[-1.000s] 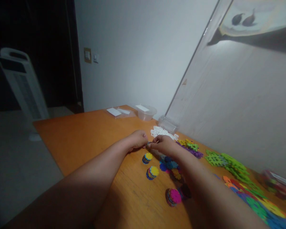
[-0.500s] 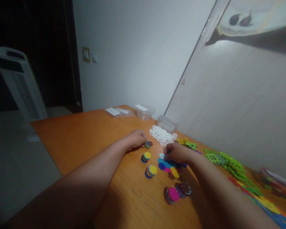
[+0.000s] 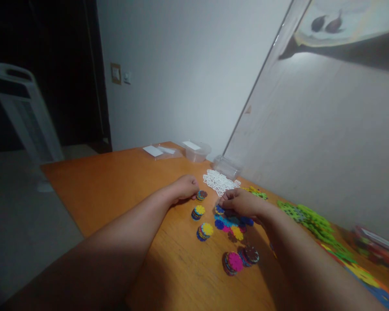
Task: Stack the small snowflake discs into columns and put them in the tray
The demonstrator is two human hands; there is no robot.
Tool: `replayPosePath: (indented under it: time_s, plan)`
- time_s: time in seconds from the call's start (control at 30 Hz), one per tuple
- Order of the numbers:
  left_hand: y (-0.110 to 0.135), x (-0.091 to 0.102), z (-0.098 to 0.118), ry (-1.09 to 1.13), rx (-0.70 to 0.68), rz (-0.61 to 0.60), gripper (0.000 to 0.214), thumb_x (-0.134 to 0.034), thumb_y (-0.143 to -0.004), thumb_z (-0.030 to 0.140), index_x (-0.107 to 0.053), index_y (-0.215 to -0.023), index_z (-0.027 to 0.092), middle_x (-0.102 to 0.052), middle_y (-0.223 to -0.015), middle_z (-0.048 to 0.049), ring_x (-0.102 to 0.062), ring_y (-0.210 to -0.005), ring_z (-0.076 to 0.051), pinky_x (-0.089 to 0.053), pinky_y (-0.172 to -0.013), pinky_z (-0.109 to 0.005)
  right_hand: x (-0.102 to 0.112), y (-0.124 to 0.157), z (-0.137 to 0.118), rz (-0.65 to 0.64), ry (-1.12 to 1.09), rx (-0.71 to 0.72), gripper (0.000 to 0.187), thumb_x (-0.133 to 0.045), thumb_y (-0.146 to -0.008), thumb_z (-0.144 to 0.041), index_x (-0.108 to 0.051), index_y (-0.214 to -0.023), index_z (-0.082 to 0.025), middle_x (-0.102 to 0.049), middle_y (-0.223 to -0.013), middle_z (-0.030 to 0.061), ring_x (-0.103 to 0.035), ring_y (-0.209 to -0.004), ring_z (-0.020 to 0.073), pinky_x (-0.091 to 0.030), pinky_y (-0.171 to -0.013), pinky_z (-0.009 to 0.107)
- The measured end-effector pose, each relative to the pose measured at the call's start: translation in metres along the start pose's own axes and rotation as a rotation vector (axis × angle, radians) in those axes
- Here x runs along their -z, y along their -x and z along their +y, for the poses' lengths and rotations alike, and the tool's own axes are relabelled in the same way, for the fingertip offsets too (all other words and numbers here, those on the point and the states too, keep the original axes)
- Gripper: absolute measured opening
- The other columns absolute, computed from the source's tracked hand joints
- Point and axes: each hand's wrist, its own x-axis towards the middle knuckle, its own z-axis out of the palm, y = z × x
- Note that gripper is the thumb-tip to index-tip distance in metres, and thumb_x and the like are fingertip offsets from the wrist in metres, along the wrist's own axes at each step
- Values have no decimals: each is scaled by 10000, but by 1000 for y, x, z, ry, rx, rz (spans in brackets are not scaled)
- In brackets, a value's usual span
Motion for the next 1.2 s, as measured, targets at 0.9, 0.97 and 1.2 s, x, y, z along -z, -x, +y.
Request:
replayPosePath:
  time_s: [0.9,0.97,1.2]
  plan:
    - [4,1,3,39,-37,15,166,-646,-709,177,-547,-578,160,-390,-378,46,-317,-351,-74,-174,-400,-237,-40,1,-39,-108,-279,-14,169,-709,-735,-326,-632,-736,-175,-636,-607,-3,-451,-463,59,-288,-409,171]
    - [4,1,3,50,-40,10,180,-656,-711,189,-542,-574,160,-393,-382,44,-314,-354,-73,-171,-404,-236,-36,0,-36,-93,-276,4,145,-696,-722,-301,-621,-742,-179,-603,-580,-25,-423,-452,54,-264,-401,169]
    - [2,0,2,4,8,-1,279,-717,-708,307,-526,-562,166,-363,-376,39,-291,-353,-79,-158,-418,-245,-17,-4,-8,31,153,36,141,-696,-684,-232,-582,-747,-178,-572,-620,-32,-454,-514,72,-342,-465,191]
